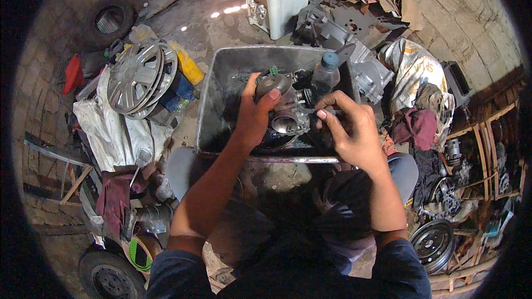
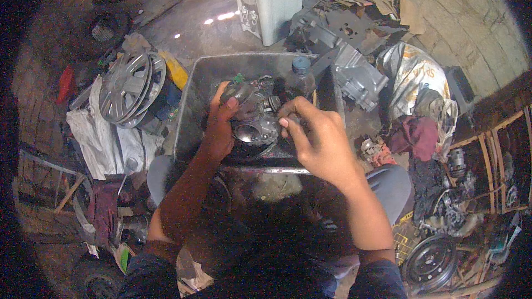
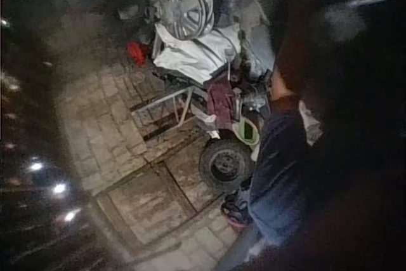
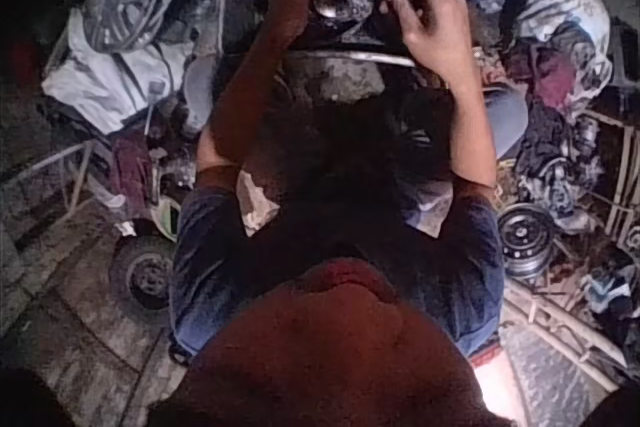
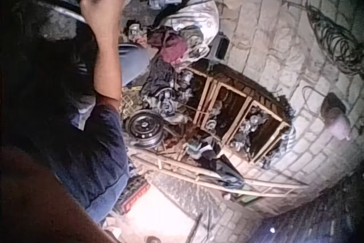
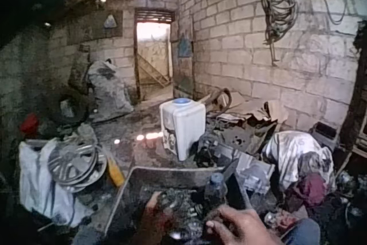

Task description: The person scrubs a carburetor with a brush and solvent in a metal tray, repeatedly applying liquid and rotating the part to clean different surfaces.

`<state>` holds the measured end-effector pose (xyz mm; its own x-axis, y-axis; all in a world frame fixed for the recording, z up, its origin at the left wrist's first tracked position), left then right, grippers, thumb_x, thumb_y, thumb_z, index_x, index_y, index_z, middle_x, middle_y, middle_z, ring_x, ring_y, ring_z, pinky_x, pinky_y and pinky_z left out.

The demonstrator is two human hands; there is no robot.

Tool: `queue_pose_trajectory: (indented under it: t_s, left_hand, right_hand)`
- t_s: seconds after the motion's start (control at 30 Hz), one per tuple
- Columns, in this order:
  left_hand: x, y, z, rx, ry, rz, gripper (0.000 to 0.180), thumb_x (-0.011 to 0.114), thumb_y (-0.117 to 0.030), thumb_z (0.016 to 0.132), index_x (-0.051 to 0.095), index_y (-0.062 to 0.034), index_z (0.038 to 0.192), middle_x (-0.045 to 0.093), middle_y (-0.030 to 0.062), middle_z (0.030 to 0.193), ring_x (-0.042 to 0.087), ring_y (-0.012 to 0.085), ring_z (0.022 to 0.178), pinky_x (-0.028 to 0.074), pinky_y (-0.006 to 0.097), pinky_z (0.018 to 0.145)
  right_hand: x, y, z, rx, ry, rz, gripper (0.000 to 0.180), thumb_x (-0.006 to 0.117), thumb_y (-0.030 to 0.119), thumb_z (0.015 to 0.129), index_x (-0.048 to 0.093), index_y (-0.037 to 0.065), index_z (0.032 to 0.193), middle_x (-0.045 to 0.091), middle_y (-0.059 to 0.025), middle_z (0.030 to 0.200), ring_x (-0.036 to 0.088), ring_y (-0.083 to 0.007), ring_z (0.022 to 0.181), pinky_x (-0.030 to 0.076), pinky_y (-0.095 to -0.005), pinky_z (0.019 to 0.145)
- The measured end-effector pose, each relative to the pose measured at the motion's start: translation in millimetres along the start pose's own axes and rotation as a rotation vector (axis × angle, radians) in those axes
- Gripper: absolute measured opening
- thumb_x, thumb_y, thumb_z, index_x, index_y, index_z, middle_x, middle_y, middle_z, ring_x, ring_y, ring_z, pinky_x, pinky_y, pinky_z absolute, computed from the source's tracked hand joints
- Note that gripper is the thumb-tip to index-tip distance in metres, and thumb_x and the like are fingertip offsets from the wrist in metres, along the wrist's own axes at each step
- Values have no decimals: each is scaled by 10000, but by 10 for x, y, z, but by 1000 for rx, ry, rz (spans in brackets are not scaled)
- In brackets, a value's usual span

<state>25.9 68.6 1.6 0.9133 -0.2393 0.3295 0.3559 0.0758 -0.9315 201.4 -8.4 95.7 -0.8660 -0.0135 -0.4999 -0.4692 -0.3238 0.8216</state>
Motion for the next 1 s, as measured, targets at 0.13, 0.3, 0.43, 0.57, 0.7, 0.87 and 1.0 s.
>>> queue_pose_trajectory:
  t_s: [0.13, 0.3, 0.43, 0.57, 0.7, 0.87, 1.0]
  left_hand:
    - [-48, -18, 9, 35, -26, -49, 423, 690, -227, 940, 534, -23, 1277, 645, 76, 1122, 621, 151, 1029, 527, 309, 887]
    - [-70, -27, 17, -34, -124, -48, 454, 710, -253, 933, 534, -7, 1271, 653, 98, 1121, 635, 162, 1013, 534, 313, 881]
    - [-41, -78, -11, -14, -236, 56, 485, 743, -269, 923, 533, 7, 1261, 663, 116, 1114, 647, 172, 980, 540, 319, 862]
    - [-95, -56, -14, -14, -312, 60, 524, 793, -266, 892, 530, 21, 1244, 672, 124, 1096, 656, 177, 949, 545, 327, 847]
    - [-137, -63, -9, 41, -339, 180, 559, 836, -277, 859, 515, 19, 1208, 675, 121, 1072, 655, 173, 925, 543, 328, 837]
    - [-77, -136, -49, 122, -393, 247, 588, 868, -270, 833, 492, 7, 1190, 661, 117, 1071, 645, 165, 938, 537, 329, 842]
    - [-215, -97, -55, 113, -462, 210, 628, 875, -259, 828, 466, 8, 1224, 643, 124, 1106, 633, 166, 974, 531, 332, 863]
  right_hand:
    - [83, 58, -29, -193, -48, -149, 42, 623, -14, 942, 587, -21, 962, 651, -251, 821, 641, -497, 836, 508, -465, 714]
    - [75, 52, -7, -96, -30, -27, 52, 645, -8, 940, 604, -6, 973, 682, -212, 828, 707, -409, 810, 524, -427, 699]
    - [57, 97, -49, -123, -115, 30, 79, 662, 2, 943, 614, 7, 1005, 699, -182, 815, 744, -334, 802, 532, -398, 682]
    - [196, 41, -54, -181, -83, -45, 120, 670, 3, 939, 595, 13, 1032, 691, -187, 800, 730, -369, 786, 537, -408, 666]
    - [284, 39, -64, -258, -152, -297, 149, 686, 19, 920, 564, 13, 1005, 673, -203, 781, 696, -412, 740, 526, -458, 613]
    - [554, -48, -186, -164, -149, -129, 124, 676, 0, 918, 557, -8, 954, 616, -177, 687, 640, -304, 614, 478, -397, 557]
    - [581, -124, -130, -84, -129, 18, 103, 652, 8, 934, 558, 4, 978, 628, -207, 691, 688, -416, 659, 495, -418, 571]
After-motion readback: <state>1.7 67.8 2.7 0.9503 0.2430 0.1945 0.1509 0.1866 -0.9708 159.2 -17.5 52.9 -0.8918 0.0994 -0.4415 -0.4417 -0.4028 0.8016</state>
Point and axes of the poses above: each hand's wrist, its own z-axis towards the middle knuckle, its own x-axis out of the palm, y = z × x, the point moved 8 cm from there along z, towards the middle knuckle
